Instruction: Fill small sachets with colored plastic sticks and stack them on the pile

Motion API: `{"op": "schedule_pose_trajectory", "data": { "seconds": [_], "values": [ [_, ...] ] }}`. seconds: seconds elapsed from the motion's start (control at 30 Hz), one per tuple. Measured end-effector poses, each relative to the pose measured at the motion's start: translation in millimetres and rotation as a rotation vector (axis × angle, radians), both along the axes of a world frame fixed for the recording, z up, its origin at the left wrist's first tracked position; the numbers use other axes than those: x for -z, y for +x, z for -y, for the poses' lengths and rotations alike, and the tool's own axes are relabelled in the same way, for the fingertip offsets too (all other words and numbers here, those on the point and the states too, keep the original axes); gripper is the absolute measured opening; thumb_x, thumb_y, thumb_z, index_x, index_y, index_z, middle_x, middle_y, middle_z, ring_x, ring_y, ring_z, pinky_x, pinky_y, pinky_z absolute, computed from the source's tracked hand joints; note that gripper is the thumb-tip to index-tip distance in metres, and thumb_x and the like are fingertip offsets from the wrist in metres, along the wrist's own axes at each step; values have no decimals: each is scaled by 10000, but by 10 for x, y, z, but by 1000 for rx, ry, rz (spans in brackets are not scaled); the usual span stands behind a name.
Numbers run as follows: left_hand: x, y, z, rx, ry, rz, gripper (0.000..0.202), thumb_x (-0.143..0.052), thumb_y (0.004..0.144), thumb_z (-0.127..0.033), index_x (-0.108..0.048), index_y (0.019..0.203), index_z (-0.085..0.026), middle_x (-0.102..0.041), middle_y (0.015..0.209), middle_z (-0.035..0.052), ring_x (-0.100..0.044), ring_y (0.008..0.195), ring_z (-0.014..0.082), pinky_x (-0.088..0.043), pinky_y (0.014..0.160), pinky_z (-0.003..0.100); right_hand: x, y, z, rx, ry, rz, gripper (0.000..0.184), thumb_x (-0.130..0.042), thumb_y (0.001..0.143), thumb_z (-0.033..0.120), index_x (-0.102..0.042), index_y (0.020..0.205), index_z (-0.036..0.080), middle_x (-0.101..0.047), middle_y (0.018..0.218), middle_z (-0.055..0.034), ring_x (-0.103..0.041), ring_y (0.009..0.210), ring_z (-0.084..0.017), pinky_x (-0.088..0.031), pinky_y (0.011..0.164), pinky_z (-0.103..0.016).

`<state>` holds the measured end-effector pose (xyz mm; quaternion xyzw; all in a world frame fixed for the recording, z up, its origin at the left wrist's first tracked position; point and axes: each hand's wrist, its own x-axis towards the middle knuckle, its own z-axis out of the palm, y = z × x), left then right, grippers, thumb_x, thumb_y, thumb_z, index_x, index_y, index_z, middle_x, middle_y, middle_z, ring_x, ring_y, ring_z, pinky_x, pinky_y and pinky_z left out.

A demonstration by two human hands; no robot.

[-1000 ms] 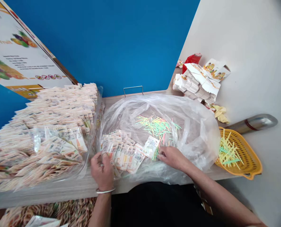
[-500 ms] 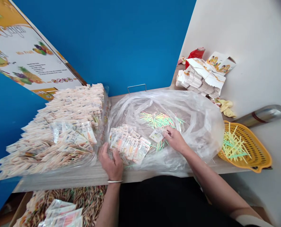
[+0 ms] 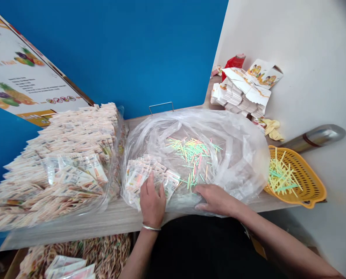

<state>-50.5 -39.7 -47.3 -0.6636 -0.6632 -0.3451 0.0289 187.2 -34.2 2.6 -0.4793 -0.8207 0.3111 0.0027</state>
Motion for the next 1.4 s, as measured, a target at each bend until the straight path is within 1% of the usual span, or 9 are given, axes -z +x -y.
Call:
{"op": "schedule_pose_trajectory", "data": {
  "seconds": [0.17,0.33,0.47,0.57,0.73,1.0,1.1,1.23,1.4],
  "values": [
    [-52,60,13,220,-33,-253,355,-642,870,-305,-643,1225,-310,-549,1413,70,-329,1419,368,-275,1125,576,48,-33,145,-82,76,143,431,-668,856,435,-578,1215,215,-652,1088,-94,-623,989,-277,-436,830,-355],
    [58,72,-25,153,-162,-243,316,-589,900,-352,-681,1181,-240,-546,1419,103,-299,1437,369,-218,1153,579,33,-360,-47,73,232,173,240,-513,963,408,-643,1020,214,-643,1014,-75,-609,942,-233,-424,798,-327],
    [117,7,-29,190,-183,-250,409,-606,883,-417,-631,1270,-287,-498,1470,80,-262,1456,357,-178,1171,581,179,-603,-291,-12,387,212,170,-534,944,269,-629,1045,169,-643,1035,-114,-571,1011,-273,-379,898,-402],
    [106,-26,-18,247,-209,-283,539,-637,842,-493,-577,1335,-285,-436,1517,88,-206,1470,384,-151,1166,619,260,-561,-464,12,343,304,196,-441,947,136,-623,1017,125,-665,962,-135,-603,913,-262,-365,883,-418],
    [127,-48,-15,266,-206,-295,535,-588,878,-344,-512,1392,-218,-438,1511,117,-175,1485,364,-161,1167,617,152,-277,-612,266,337,434,220,-420,955,158,-605,1069,127,-653,1045,-177,-597,922,-272,-348,829,-410],
    [284,-62,-22,253,-123,-247,543,-561,878,-254,-475,1395,-110,-450,1486,189,-184,1486,351,-179,1174,598,214,-578,-496,-25,338,270,235,-401,952,142,-623,1028,141,-657,1005,-142,-598,928,-266,-339,878,-406],
    [293,-56,-30,257,-115,-232,538,-572,869,-242,-484,1386,-119,-461,1480,185,-182,1486,352,-168,1175,608,164,-469,-685,38,284,276,203,-462,914,168,-622,1029,116,-670,996,-147,-614,894,-265,-356,859,-392],
    [233,-59,-23,257,-146,-254,542,-582,861,-260,-492,1382,-140,-449,1494,164,-179,1485,362,-153,1175,617,-13,-127,-880,330,366,251,207,-434,937,190,-606,1038,135,-655,1053,-141,-600,971,-255,-362,829,-347],
    [46,-42,12,313,-159,-238,553,-604,869,-324,-484,1390,-182,-488,1469,130,-227,1469,361,-161,1175,608,-30,114,-551,144,188,166,145,-478,938,234,-616,946,192,-676,936,-76,-622,846,-213,-356,692,-293]
  ]
}}
